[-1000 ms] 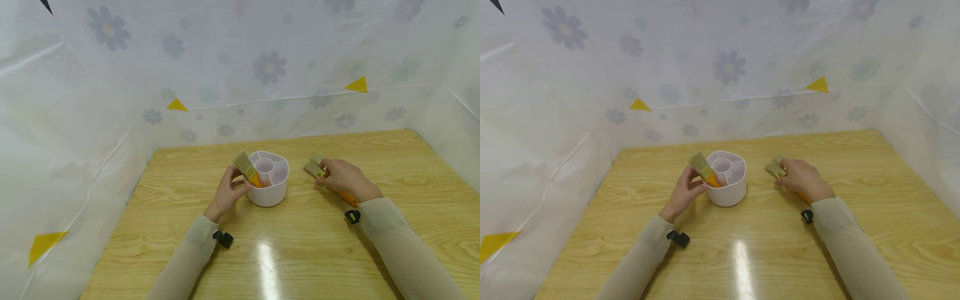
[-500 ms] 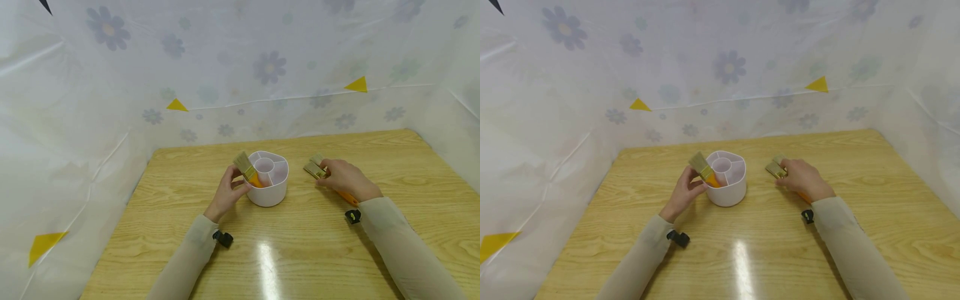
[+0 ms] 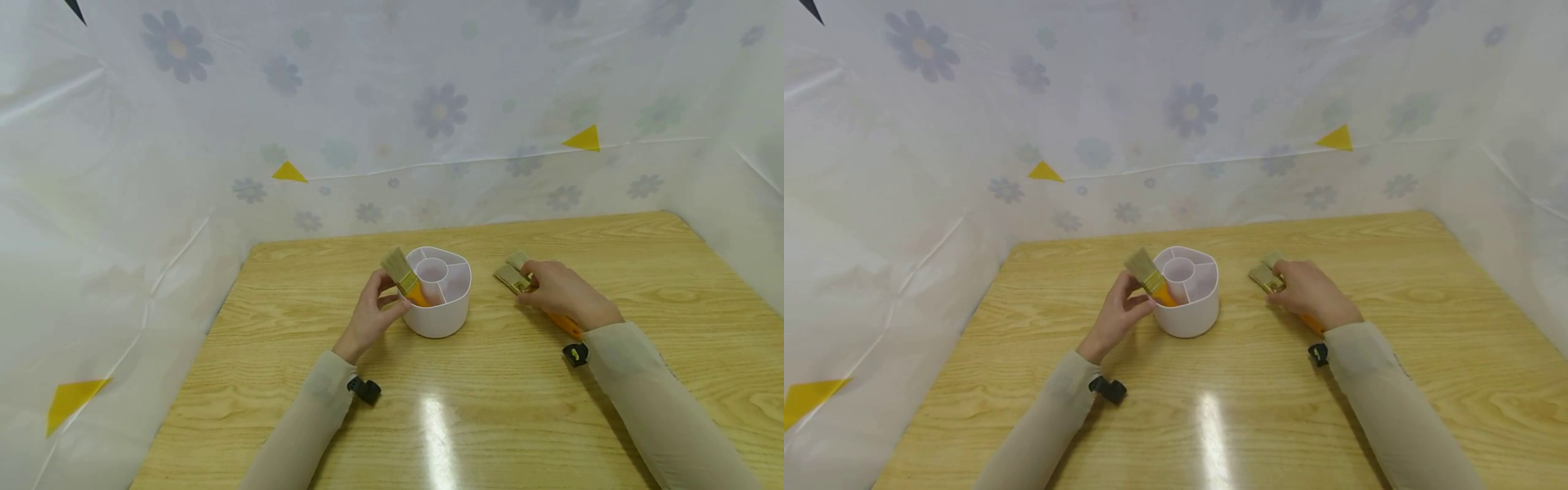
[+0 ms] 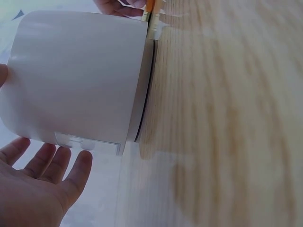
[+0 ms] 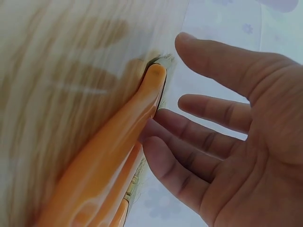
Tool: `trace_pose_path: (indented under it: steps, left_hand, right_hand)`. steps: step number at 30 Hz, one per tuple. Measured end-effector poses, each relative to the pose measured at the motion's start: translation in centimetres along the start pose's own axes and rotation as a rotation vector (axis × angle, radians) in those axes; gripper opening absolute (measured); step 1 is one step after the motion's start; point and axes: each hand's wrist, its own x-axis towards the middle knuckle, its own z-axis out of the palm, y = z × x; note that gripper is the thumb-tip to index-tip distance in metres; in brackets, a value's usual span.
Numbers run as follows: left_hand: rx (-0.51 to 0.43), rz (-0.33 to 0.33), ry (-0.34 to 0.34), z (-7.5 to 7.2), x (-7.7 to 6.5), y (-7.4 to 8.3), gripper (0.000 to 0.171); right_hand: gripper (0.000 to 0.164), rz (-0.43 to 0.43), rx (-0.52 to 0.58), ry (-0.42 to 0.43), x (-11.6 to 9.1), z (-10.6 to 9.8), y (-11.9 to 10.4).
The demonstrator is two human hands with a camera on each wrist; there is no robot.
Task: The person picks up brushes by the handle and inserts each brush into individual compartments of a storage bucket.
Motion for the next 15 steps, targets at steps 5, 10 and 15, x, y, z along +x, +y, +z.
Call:
trace_pose_path:
  steps: [5, 10, 15]
  left_hand:
    - [-0.001, -0.005, 0.005, 0.00, -0.05, 0.04, 0.058]
    - [-0.004, -0.002, 0.006, 0.03, -0.03, 0.10, 0.058]
    - [-0.004, 0.000, 0.006, 0.01, -0.01, 0.08, 0.057]
  right_hand:
    - [0.057, -0.004, 0.017, -0.004, 0.00, 0.01, -0.10]
    - [0.052, 0.008, 0.020, -0.002, -0.10, -0.07, -0.18]
    - [0.032, 0.007, -0.013, -0.013, -0.07, -0.08, -0.10]
